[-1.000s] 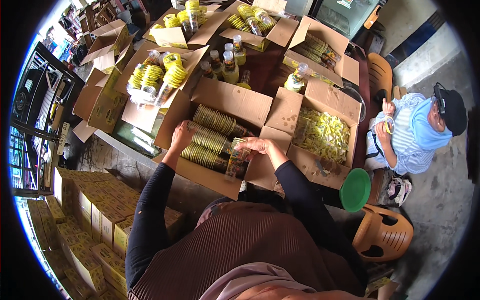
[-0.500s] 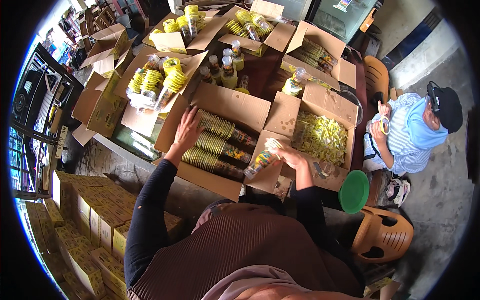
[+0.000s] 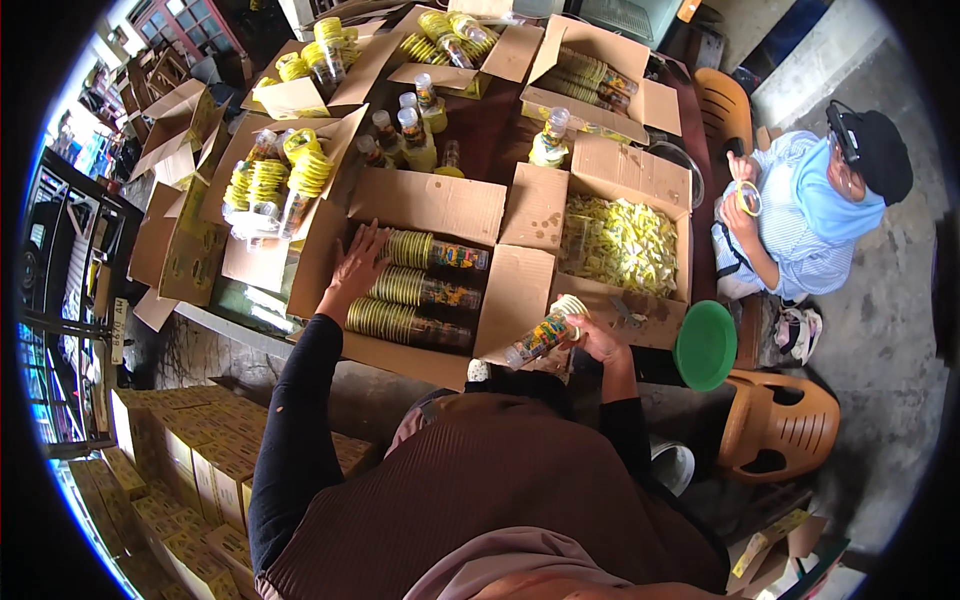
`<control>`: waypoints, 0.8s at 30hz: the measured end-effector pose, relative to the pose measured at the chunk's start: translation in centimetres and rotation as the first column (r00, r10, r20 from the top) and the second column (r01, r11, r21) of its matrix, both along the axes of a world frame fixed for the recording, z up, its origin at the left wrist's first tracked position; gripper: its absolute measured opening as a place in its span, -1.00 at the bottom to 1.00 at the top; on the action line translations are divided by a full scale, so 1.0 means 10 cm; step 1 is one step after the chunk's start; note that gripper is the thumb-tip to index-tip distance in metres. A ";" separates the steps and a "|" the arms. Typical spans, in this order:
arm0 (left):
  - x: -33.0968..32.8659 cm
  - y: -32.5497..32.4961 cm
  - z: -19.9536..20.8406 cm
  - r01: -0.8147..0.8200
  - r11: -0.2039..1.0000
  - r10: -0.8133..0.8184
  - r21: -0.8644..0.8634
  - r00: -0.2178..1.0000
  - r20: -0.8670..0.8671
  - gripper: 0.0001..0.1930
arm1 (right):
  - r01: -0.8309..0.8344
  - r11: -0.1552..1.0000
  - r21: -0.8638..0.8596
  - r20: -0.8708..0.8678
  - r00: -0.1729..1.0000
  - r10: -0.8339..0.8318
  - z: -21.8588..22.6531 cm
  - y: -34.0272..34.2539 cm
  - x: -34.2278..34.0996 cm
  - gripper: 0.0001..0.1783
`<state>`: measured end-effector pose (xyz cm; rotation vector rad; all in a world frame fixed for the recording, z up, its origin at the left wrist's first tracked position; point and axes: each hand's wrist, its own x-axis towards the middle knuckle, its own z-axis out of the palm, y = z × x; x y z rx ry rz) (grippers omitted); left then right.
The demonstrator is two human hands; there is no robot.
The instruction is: The person places lids onto plastic jars containing yellow snack items and then stacks the closed jars into cardboard boxes.
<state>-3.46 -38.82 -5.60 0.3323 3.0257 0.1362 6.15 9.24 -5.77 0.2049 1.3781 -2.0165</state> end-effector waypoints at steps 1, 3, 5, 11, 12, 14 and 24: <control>0.01 0.00 0.02 0.005 1.000 -0.005 -0.003 1.000 0.002 -0.36 | 0.005 1.000 -0.003 0.002 1.000 -0.005 -0.05 0.00 0.02 -0.31; 0.05 -0.03 0.09 -0.019 0.996 0.022 0.084 0.999 -0.035 -0.37 | 0.046 0.990 -0.136 0.035 0.999 -0.041 -0.14 -0.03 0.04 -0.32; 0.17 0.01 0.38 -0.094 0.981 0.098 0.171 0.995 -0.014 -0.39 | 0.046 0.987 -0.156 0.018 0.999 -0.043 -0.02 -0.09 0.04 -0.29; 1.00 -0.34 0.86 -0.194 0.916 0.255 0.352 0.957 -0.137 -0.53 | -0.081 0.929 -0.362 -0.072 0.996 0.059 -0.05 -0.15 -0.08 -0.13; 1.21 -0.36 0.86 -0.224 0.901 0.320 0.371 0.921 -0.221 -0.52 | -0.079 0.930 -0.359 -0.080 0.995 0.054 -0.02 -0.21 -0.10 -0.10; 1.58 -0.43 0.71 -0.320 0.861 0.467 0.396 0.805 -0.365 -0.45 | -0.087 0.931 -0.355 -0.092 0.994 0.058 0.07 -0.30 -0.15 -0.06; 1.64 0.04 0.22 -0.287 0.727 0.582 0.624 0.740 -0.337 -0.25 | -0.299 0.835 -0.462 -0.108 0.954 0.281 0.29 -1.02 -0.51 -0.18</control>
